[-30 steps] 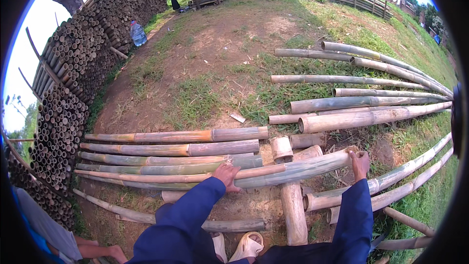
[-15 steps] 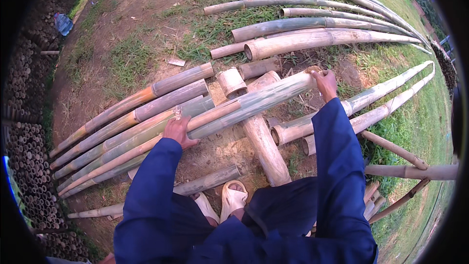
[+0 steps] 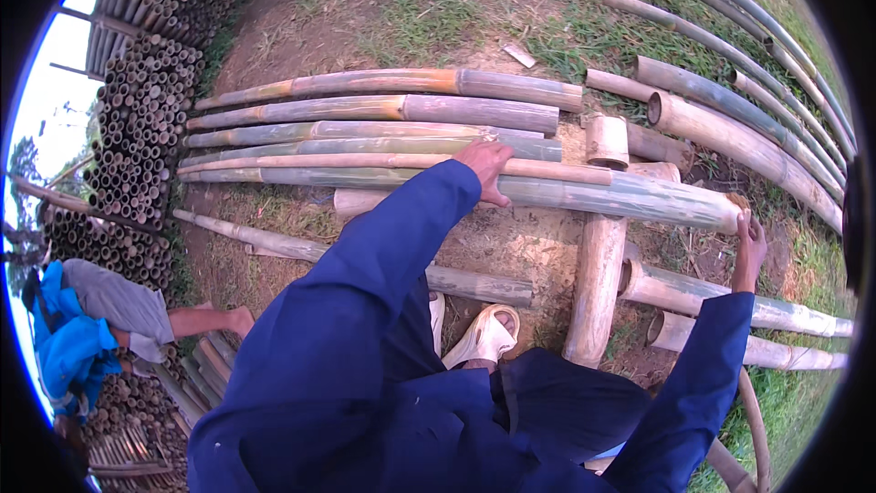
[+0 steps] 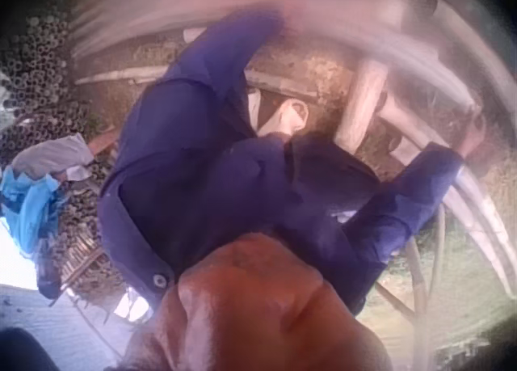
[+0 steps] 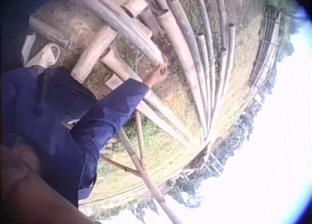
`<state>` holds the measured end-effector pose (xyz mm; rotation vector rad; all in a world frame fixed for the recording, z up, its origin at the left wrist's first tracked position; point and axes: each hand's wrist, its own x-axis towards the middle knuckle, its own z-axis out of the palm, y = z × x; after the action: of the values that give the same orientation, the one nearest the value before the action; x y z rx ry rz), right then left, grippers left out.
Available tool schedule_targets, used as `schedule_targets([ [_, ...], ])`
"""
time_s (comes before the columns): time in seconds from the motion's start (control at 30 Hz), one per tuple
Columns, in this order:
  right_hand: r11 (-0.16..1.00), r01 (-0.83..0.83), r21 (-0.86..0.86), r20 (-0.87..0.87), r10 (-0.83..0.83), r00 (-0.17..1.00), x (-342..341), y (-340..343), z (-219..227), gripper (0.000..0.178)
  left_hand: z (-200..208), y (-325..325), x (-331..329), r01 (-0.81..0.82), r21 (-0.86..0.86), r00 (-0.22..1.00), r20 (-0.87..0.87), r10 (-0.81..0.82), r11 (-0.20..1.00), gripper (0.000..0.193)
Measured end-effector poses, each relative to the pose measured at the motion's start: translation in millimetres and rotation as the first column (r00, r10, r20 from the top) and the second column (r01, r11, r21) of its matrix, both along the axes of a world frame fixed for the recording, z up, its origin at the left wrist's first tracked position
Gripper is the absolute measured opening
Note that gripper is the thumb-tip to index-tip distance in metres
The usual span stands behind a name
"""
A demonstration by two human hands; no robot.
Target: The person sits on the ground and uses a hand saw to cut bamboo poles into shorter sections. They position each pole on a makeshift support, saw through it, and then move the cut pieces aside.
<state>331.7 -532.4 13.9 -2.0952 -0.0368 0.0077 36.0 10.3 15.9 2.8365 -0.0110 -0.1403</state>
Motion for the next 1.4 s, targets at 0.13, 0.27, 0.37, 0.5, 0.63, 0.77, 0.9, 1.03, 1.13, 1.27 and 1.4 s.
schedule_targets([
  [0.13,0.998,-0.016,0.061,-0.068,0.02,0.997,-69,-63,-13,0.05,-6,-6,1,-0.027,0.036,0.997,-0.078,0.029,0.999,0.084],
  [0.27,1.0,-0.002,0.019,-0.288,0.008,0.958,-193,-71,5,0.036,-11,-2,-11,-0.071,0.0,0.994,-0.082,0.071,0.997,0.082],
  [0.37,0.999,-0.035,-0.034,-0.377,0.02,0.926,-280,-89,15,0.036,-14,-5,-9,-0.107,-0.074,0.992,0.052,0.111,0.991,0.072],
  [0.5,0.967,-0.035,-0.252,-0.206,-0.018,0.978,-383,-79,27,0.043,-23,-12,8,-0.135,-0.2,0.978,0.128,0.163,0.97,0.057],
  [0.63,0.919,-0.014,-0.393,-0.072,-0.015,0.997,-429,-50,32,0.06,-29,-5,-1,-0.138,-0.234,0.964,0.189,0.184,0.962,0.053],
  [0.77,0.941,0.059,-0.334,-0.085,-0.092,0.992,-443,-48,29,0.07,-23,-9,1,-0.147,-0.236,0.968,0.164,0.189,0.96,0.051],
  [0.9,0.985,0.124,-0.124,-0.12,-0.139,0.983,-458,-52,30,0.073,-30,-10,3,-0.103,-0.257,0.955,0.244,0.168,0.961,0.048],
  [1.03,0.957,0.286,-0.045,-0.198,-0.29,0.936,-487,-102,-7,0.058,-31,-4,2,-0.081,-0.303,0.939,0.295,0.174,0.949,0.043],
  [1.13,0.817,0.552,-0.164,-0.377,-0.569,0.731,-519,-125,-40,0.043,-28,-1,-1,-0.142,-0.314,0.951,0.22,0.217,0.939,0.041],
  [1.27,0.819,0.479,-0.316,-0.237,-0.557,0.796,-566,-153,-113,0.032,-17,1,4,-0.149,-0.29,0.975,0.119,0.19,0.945,0.044],
  [1.4,0.592,0.757,0.275,-0.431,-0.628,0.648,-591,-183,-170,0.034,-30,-12,23,-0.202,-0.334,0.978,-0.013,0.21,0.921,0.065],
])
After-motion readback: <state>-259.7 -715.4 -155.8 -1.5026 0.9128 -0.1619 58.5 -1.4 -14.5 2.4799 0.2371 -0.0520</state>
